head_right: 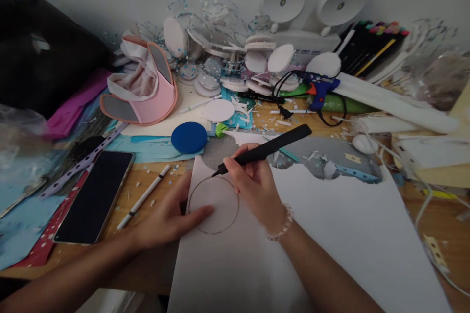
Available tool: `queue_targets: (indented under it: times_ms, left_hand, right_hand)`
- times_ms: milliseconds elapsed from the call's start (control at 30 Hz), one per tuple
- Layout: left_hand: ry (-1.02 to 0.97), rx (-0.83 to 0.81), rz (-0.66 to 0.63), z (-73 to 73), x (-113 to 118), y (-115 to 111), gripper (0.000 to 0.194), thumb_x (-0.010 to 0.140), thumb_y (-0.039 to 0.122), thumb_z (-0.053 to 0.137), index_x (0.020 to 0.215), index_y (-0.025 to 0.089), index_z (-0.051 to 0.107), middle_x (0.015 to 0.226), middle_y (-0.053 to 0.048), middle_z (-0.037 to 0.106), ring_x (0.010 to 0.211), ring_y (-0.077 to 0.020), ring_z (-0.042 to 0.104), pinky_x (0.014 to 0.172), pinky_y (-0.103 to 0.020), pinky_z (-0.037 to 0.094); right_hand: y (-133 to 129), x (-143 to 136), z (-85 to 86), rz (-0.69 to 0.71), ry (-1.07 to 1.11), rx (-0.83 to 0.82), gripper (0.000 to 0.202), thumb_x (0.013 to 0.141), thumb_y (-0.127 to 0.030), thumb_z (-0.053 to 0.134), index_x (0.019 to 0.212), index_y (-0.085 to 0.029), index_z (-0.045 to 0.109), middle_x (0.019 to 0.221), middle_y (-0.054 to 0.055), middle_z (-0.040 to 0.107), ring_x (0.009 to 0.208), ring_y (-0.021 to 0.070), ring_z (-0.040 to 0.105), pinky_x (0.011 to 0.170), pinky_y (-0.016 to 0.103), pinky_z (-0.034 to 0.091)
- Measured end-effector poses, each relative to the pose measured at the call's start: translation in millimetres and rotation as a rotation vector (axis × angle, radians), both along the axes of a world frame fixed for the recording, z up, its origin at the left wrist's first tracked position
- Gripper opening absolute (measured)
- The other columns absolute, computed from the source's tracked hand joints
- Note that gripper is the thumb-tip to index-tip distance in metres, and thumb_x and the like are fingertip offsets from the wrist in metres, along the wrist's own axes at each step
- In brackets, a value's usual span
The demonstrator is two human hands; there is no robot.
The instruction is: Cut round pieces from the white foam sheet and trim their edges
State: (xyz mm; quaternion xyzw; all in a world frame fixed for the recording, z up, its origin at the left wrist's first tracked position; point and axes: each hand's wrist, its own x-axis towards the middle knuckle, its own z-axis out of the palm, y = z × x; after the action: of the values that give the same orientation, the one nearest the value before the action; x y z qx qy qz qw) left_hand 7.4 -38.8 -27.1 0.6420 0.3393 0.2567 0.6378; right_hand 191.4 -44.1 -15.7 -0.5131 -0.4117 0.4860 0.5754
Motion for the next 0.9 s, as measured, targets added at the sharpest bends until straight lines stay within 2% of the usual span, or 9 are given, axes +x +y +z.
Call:
queue_targets:
  times_ms: [300,467,733,900]
  left_hand:
    - [-0.006,-0.027,-0.005,-1.3,0.4,-0.8,0.050,0.085,0.028,0.062,0.128,0.018,0.038,0.121,-0.011,0.053,0.111,-0.0241,0.053,0.094,-0.039,0.047]
    - [0.004,-0.046,0.004,-2.2,-0.2,-1.1,0.049,0.084,0.029,0.062,0.126,0.018,0.039,0.120,-0.011,0.055,0.108,-0.0237,0.055,0.090,-0.038,0.048]
    - [-0.011,-0.040,0.008,2.5,2.7,-1.2,0.049,0.085,0.027,0.061,0.127,0.017,0.039,0.123,-0.012,0.055,0.111,-0.0249,0.054,0.089,-0.037,0.049]
    - [-0.009,0.001,0.009,1.0,1.6,-0.5,0.051,0.084,0.027,0.062,0.129,0.019,0.039,0.122,-0.011,0.055,0.111,-0.0251,0.054,0.089,-0.038,0.048]
  right_hand:
    - [-1.4,-0.7,0.6,-0.008,-0.041,0.020,0.023,0.082,-0.038,0.065,0.087,-0.024,0.047,0.067,-0.007,0.048,0.043,0.0057,0.041,0.037,0.020,0.035]
    - [-4.0,-0.4,0.6,-0.035,-0.143,0.060,0.022,0.083,-0.037,0.064,0.088,-0.023,0.049,0.074,-0.004,0.048,0.047,0.0060,0.040,0.040,0.022,0.036]
    - [-7.2,0.4,3.8,0.027,-0.241,0.118,0.020,0.083,-0.032,0.064,0.088,-0.022,0.048,0.075,-0.004,0.047,0.053,0.0072,0.044,0.044,0.022,0.038]
    - [-7.8,0.1,5.4,0.053,-0.306,0.181,0.020,0.082,-0.029,0.065,0.090,-0.022,0.048,0.070,-0.006,0.044,0.048,0.0058,0.038,0.041,0.020,0.033]
